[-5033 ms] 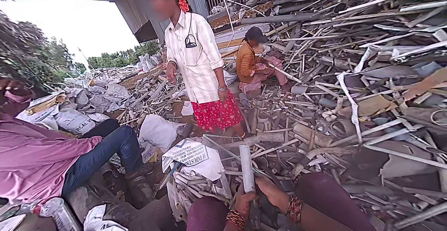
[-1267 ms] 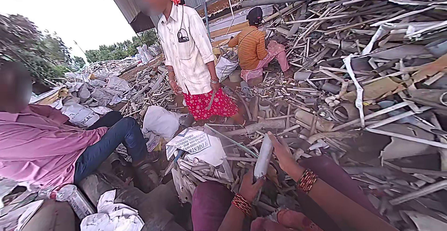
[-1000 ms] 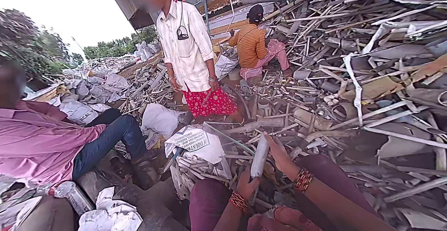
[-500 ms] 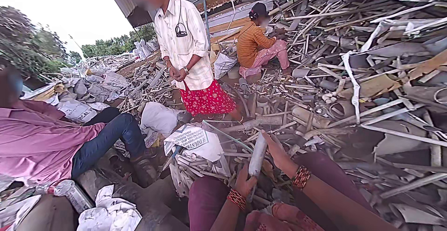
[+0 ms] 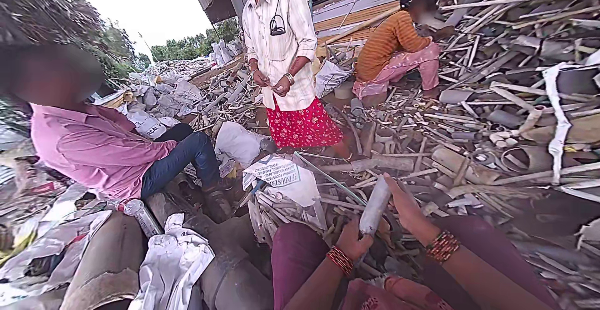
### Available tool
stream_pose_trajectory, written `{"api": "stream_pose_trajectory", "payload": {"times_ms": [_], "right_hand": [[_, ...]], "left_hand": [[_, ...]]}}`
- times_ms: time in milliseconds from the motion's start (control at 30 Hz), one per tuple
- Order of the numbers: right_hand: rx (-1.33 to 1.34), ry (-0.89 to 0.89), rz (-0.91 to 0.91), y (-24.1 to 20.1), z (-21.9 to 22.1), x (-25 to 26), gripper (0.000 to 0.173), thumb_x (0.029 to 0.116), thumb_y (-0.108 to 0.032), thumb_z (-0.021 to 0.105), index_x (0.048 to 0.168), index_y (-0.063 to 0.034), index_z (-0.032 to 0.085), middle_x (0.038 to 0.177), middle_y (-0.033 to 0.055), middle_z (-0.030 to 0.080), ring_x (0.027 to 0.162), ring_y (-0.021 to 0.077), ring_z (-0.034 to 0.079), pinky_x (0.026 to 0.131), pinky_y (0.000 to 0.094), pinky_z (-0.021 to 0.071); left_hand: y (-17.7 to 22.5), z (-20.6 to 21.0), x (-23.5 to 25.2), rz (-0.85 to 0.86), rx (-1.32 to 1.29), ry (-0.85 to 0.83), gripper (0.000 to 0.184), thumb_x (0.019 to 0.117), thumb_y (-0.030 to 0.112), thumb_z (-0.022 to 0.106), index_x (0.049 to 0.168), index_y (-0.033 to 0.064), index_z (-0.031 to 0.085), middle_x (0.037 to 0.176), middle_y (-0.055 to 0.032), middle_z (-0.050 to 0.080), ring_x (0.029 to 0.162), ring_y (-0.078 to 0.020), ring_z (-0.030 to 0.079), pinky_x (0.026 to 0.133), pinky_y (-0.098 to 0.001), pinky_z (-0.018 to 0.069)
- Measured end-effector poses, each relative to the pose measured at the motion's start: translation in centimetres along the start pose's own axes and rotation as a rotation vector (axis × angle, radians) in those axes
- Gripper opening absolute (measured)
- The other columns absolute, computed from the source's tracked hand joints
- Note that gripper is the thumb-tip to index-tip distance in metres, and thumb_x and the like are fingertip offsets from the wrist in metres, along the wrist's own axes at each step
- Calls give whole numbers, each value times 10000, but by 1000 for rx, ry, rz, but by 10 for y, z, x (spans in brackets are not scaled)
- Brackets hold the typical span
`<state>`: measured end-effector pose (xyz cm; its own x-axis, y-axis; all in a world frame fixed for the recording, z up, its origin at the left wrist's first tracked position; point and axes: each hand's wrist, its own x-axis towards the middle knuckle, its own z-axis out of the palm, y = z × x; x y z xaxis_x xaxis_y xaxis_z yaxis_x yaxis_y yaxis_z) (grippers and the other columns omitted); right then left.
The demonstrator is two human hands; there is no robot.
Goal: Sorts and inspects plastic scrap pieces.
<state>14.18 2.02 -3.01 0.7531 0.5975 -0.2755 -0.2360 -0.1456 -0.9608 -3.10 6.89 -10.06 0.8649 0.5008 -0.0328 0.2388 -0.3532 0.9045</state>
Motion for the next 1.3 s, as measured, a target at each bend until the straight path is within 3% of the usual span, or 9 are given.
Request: {"api": "stream_pose_trajectory", "payload": {"times_ms": [233, 333, 500, 667, 767, 1033, 1133, 1200, 1300], "right_hand": [[-1, 2, -7, 0, 0, 0, 560, 1080, -464, 429, 1477, -70, 435, 1212, 174, 595, 888, 195, 581, 723, 371, 473], [-6, 5, -12, 0, 1, -1, 540, 1081, -454, 431, 1453, -64, 450, 1164, 156, 600, 842, 172, 570, 690, 343, 459], [13, -2, -5, -4, 3, -6, 538, 1081, -424, 449, 1492, -78, 422, 1330, 200, 548, 1038, 245, 571, 823, 428, 468], [5, 0, -3, -6, 2, -6, 543, 1080, -439, 441, 1495, -90, 417, 1319, 193, 555, 1035, 242, 566, 817, 429, 460], [11, 11, -1, -4, 3, -5, 539, 1078, -442, 447, 1482, -85, 433, 1288, 191, 564, 995, 231, 570, 797, 412, 462], [10, 1, 7, -4, 0, -2, 571, 1080, -449, 438, 1507, -71, 411, 1385, 223, 532, 1158, 300, 557, 902, 498, 455], [16, 3, 12, -5, 0, -2, 554, 1083, -445, 430, 1493, -73, 417, 1354, 215, 541, 1101, 280, 561, 862, 469, 456], [17, -4, 12, -6, 0, -3, 556, 1083, -438, 434, 1502, -72, 411, 1389, 220, 529, 1158, 297, 553, 905, 492, 448], [4, 4, 13, -4, 0, -2, 567, 1081, -453, 433, 1500, -72, 415, 1359, 222, 541, 1121, 291, 560, 882, 484, 454]], "left_hand": [[5, 0, -1, -36, 0, -4, 696, 952, 286, 555, 1444, -177, 389, 1323, -396, 554, 1274, -440, 567, 1112, -527, 425], [4, 0, 1, -54, -14, -9, 721, 962, 340, 563, 1443, -170, 393, 1298, -388, 569, 1232, -438, 590, 1082, -538, 447], [-2, -1, 2, -20, -65, 7, 730, 934, 344, 603, 1414, -177, 426, 1294, -380, 573, 1230, -417, 588, 1086, -514, 442], [-9, 0, 1, 48, -118, 9, 825, 924, 358, 560, 1486, -185, 295, 1394, -402, 490, 1313, -416, 530, 1137, -494, 400], [-11, 2, 1, 53, -111, 20, 809, 927, 336, 543, 1487, -191, 292, 1392, -405, 493, 1325, -422, 525, 1149, -491, 390], [-5, 4, 1, 49, -40, 14, 804, 918, 333, 552, 1470, -198, 308, 1314, -400, 550, 1244, -415, 586, 1094, -492, 446], [-1, 4, 0, 50, -17, 20, 815, 911, 338, 559, 1462, -209, 310, 1290, -405, 563, 1223, -425, 601, 1081, -497, 457], [2, 3, -1, 25, -17, 16, 806, 912, 319, 566, 1469, -203, 307, 1301, -408, 557, 1233, -433, 593, 1087, -506, 450], [3, 3, 0, 2, -8, 9, 799, 911, 319, 572, 1470, -192, 316, 1295, -402, 562, 1225, -433, 597, 1076, -516, 458]]}}
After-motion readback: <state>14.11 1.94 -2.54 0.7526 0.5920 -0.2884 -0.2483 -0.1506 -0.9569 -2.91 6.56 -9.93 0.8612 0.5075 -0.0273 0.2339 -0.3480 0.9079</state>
